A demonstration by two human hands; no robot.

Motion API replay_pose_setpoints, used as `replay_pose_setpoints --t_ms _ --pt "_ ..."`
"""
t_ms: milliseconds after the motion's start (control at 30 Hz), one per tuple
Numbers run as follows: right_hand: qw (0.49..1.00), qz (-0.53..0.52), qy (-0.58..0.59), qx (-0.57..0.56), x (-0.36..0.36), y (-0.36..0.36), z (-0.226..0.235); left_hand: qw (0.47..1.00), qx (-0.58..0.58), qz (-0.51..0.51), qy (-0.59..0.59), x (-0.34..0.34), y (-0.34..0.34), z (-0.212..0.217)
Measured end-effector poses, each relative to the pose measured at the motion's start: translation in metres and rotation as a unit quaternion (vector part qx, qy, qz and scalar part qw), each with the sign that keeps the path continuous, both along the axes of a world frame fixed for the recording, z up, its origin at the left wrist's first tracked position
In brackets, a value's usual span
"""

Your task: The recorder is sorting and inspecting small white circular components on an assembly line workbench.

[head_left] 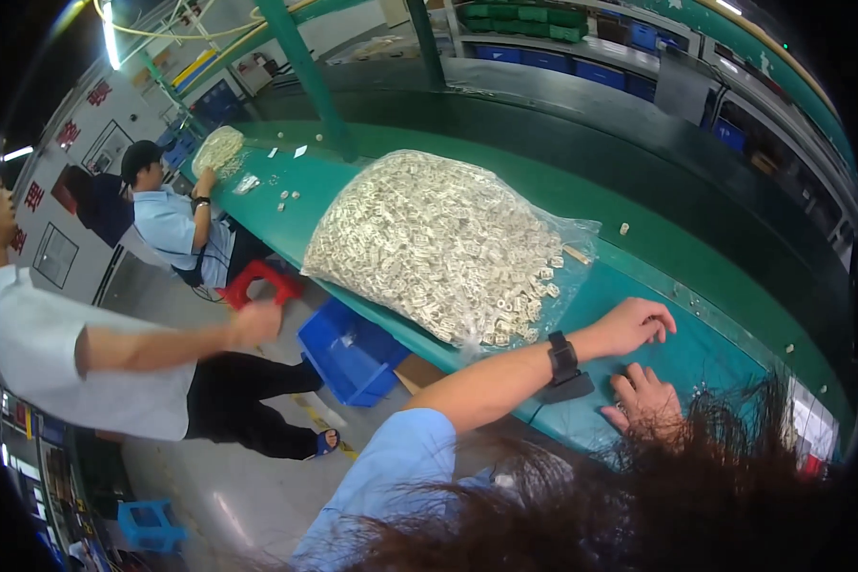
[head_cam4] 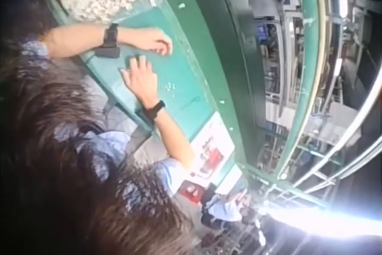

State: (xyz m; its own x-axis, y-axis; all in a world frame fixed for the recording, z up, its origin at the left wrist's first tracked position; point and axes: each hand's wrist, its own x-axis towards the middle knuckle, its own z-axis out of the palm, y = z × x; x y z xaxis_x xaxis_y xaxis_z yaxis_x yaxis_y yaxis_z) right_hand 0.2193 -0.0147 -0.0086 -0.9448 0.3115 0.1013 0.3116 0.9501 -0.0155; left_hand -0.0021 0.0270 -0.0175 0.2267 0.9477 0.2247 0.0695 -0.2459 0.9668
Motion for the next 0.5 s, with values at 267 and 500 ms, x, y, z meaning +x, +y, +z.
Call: replay_pose_setpoints --t_ms 267,500 --pt "0.996 0.046 0.077 -0.016 -0.013 0.006 -0.001 0.999 -0.022 -0.033 0.037 -0.024 0.005 -0.005" --pt "0.994 -0.07 0.073 -0.031 0.065 -0.004 0.0 0.996 -0.049 -0.062 0.045 -0.011 0.01 -0.009"
